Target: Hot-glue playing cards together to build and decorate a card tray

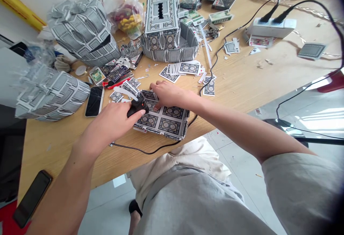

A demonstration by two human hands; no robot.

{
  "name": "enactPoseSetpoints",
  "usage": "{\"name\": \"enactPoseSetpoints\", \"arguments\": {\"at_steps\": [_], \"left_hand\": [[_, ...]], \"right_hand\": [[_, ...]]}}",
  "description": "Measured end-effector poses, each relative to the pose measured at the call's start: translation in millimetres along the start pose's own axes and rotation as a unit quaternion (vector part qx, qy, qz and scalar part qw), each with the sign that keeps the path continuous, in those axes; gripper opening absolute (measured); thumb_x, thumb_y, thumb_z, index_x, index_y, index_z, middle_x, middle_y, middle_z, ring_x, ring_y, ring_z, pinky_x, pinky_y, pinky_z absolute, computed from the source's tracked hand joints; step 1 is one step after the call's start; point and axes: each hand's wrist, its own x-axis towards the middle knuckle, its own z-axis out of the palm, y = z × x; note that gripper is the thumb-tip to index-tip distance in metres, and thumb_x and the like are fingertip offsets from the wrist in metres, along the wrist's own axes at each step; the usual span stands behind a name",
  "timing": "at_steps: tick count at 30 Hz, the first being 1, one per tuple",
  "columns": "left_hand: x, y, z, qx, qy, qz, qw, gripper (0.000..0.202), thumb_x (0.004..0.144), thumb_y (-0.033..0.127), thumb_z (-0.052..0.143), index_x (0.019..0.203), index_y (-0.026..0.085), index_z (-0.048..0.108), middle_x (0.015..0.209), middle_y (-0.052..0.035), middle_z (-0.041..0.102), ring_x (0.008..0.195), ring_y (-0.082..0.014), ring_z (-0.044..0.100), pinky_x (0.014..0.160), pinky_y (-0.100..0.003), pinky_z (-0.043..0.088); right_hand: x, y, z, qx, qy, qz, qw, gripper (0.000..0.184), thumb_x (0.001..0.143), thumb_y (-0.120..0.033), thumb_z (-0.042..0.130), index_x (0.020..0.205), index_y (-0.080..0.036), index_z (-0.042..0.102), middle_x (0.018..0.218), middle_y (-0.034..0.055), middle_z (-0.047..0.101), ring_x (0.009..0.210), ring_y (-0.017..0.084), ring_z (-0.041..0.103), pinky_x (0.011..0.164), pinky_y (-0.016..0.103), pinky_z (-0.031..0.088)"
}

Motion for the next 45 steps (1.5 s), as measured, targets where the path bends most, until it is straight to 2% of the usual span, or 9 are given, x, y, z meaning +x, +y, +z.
{"name": "enactPoseSetpoints", "arguments": {"at_steps": [7, 9, 12, 16, 24, 29, 33, 38, 45], "left_hand": [[7.2, -43.0, 1.5, -0.196, 0.036, -0.013, 0.98, 0.05, 0.087, 0.069, 0.064, 0.07, 0.024, 0.073, 0.066, -0.0063, 0.068, 0.065, -0.0238, 0.062, 0.061, -0.033, 0.045], [10.2, -58.8, 11.7, -0.336, 0.013, 0.021, 0.941, 0.044, 0.088, 0.063, 0.067, 0.073, 0.022, 0.073, 0.062, -0.0036, 0.063, 0.06, -0.0188, 0.056, 0.057, -0.031, 0.043], [14.8, -72.5, 37.3, -0.541, -0.007, 0.042, 0.84, 0.036, 0.084, 0.055, 0.075, 0.079, 0.02, 0.072, 0.072, -0.006, 0.07, 0.06, -0.0162, 0.058, 0.055, -0.029, 0.046], [19.5, -74.3, 69.2, -0.644, -0.01, 0.044, 0.764, 0.038, 0.082, 0.055, 0.076, 0.085, 0.017, 0.072, 0.079, -0.0095, 0.075, 0.055, -0.0153, 0.059, 0.047, -0.029, 0.046], [14.5, -70.9, 75.1, -0.65, 0.033, 0.073, 0.755, 0.031, 0.088, 0.046, 0.082, 0.086, 0.015, 0.079, 0.081, -0.0081, 0.076, 0.06, -0.0129, 0.06, 0.05, -0.024, 0.048], [29.6, -65.3, 88.7, -0.811, 0.089, 0.144, 0.561, 0.046, 0.086, 0.059, 0.079, 0.081, 0.013, 0.077, 0.07, -0.005, 0.067, 0.047, -0.0107, 0.054, 0.038, -0.023, 0.041], [40.1, -62.6, 98.0, -0.868, 0.075, 0.106, 0.48, 0.051, 0.083, 0.062, 0.078, 0.071, 0.012, 0.073, 0.067, -0.0038, 0.06, 0.046, -0.0092, 0.051, 0.037, -0.021, 0.038], [43.2, -67.0, 100.1, -0.881, 0.056, 0.099, 0.46, 0.053, 0.086, 0.064, 0.073, 0.072, 0.013, 0.074, 0.065, -0.0037, 0.058, 0.044, -0.0098, 0.05, 0.037, -0.022, 0.039], [43.3, -72.9, 103.1, -0.886, 0.024, 0.085, 0.455, 0.049, 0.087, 0.061, 0.073, 0.074, 0.013, 0.076, 0.064, -0.005, 0.061, 0.044, -0.0101, 0.051, 0.039, -0.022, 0.04]], "right_hand": [[0.7, 0.6, -0.5, 0.009, -0.005, -0.001, 1.0, 0.089, 0.073, -0.038, 0.099, 0.145, -0.005, 0.06, 0.137, 0.0232, 0.069, 0.129, 0.037, 0.065, 0.111, 0.042, 0.047], [-0.1, -0.4, -2.1, 0.01, -0.01, 0.003, 1.0, 0.088, 0.074, -0.038, 0.098, 0.145, -0.004, 0.06, 0.137, 0.0235, 0.069, 0.129, 0.037, 0.065, 0.111, 0.042, 0.048], [-1.8, -2.4, -4.3, 0.012, -0.015, 0.012, 1.0, 0.084, 0.076, -0.037, 0.097, 0.145, -0.007, 0.06, 0.138, 0.0226, 0.068, 0.128, 0.036, 0.065, 0.11, 0.042, 0.048], [-3.3, -3.6, -5.0, 0.015, -0.016, 0.016, 1.0, 0.082, 0.077, -0.038, 0.096, 0.144, -0.008, 0.061, 0.136, 0.0226, 0.069, 0.128, 0.036, 0.064, 0.111, 0.043, 0.048], [-3.1, -3.3, -6.8, 0.022, -0.032, 0.024, 0.999, 0.083, 0.08, -0.038, 0.094, 0.148, -0.008, 0.058, 0.137, 0.0216, 0.068, 0.13, 0.038, 0.063, 0.111, 0.046, 0.049], [-5.7, -6.3, -6.9, 0.039, -0.04, 0.033, 0.998, 0.08, 0.082, -0.038, 0.092, 0.149, -0.01, 0.057, 0.141, 0.0218, 0.068, 0.135, 0.038, 0.061, 0.116, 0.049, 0.048], [-7.3, -2.8, -16.2, 0.054, -0.066, 0.026, 0.996, 0.08, 0.087, -0.045, 0.087, 0.154, -0.014, 0.054, 0.146, 0.0195, 0.067, 0.14, 0.037, 0.059, 0.119, 0.052, 0.047], [-1.3, 1.1, -41.0, 0.115, -0.129, 0.028, 0.985, 0.086, 0.09, -0.06, 0.08, 0.161, -0.022, 0.05, 0.135, 0.0132, 0.074, 0.119, 0.031, 0.072, 0.105, 0.048, 0.058], [2.0, -21.0, -39.3, 0.039, -0.094, -0.013, 0.995, 0.083, 0.091, -0.033, 0.082, 0.164, -0.023, 0.043, 0.144, 0.0134, 0.068, 0.135, 0.033, 0.065, 0.116, 0.049, 0.053]]}}
